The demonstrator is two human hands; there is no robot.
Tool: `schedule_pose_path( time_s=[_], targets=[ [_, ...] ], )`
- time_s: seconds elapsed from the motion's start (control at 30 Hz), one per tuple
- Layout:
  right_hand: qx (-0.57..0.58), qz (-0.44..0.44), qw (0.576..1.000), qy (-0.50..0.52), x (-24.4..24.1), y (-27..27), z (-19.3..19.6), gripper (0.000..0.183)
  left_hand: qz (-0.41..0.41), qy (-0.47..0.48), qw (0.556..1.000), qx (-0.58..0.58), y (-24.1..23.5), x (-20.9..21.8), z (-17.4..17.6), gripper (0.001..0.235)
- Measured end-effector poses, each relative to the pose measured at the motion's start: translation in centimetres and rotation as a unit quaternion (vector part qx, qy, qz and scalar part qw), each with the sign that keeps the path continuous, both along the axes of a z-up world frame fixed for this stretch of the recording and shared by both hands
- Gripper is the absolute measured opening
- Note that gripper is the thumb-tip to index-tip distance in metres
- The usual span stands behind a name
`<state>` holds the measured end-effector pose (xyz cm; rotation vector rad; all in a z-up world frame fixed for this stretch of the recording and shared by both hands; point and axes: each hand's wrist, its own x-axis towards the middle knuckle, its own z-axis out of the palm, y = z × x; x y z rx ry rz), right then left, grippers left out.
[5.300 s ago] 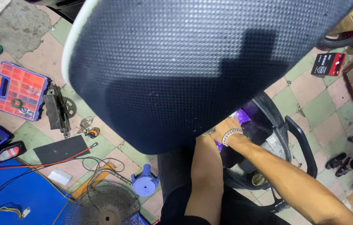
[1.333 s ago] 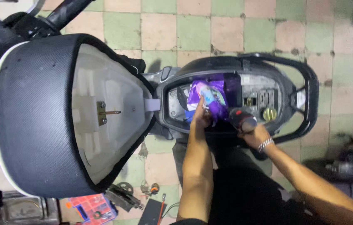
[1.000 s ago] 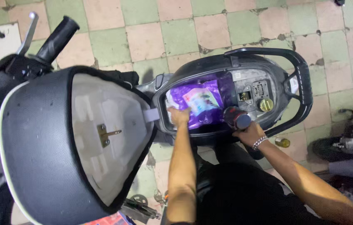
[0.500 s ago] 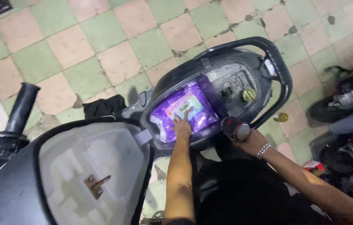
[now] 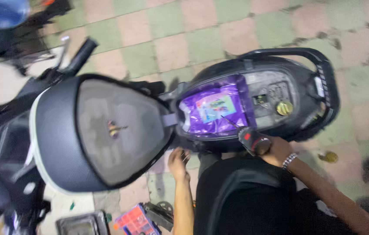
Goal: The person works on the internal components of a scooter's under-seat storage area, using a cordless drill to tighten screws. They then place a purple package and a plastic bag containing a yellow item into the storage compartment before closing the seat.
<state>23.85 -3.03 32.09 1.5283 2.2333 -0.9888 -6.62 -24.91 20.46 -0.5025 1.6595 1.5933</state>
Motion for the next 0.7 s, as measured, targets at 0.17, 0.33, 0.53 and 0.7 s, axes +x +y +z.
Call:
schedule_pose_path(
  time_s=[0.17,0.33,0.53,0.7],
  targets=[
    [0.064,0.038,0.994,0.076,3.4,-0.1,-2.7,0.046,0.117,0.233,0.965,-0.018,-8.7,-3.4,0.6,0.019],
    [0.109,-0.011,0.982,0.155,9.4,1.8,-5.3,0.042,0.0,0.257,0.966,-0.009,-3.6,0.8,4.3,0.019],
    [0.226,0.011,0.962,0.154,13.2,5.4,-2.4,0.032,-0.292,0.27,0.916,0.04,6.3,11.3,5.4,0.017],
    [0.01,-0.126,0.978,0.167,13.5,6.4,0.5,0.028,-0.445,0.296,0.844,-0.031,9.1,13.9,9.7,0.02]
  ],
)
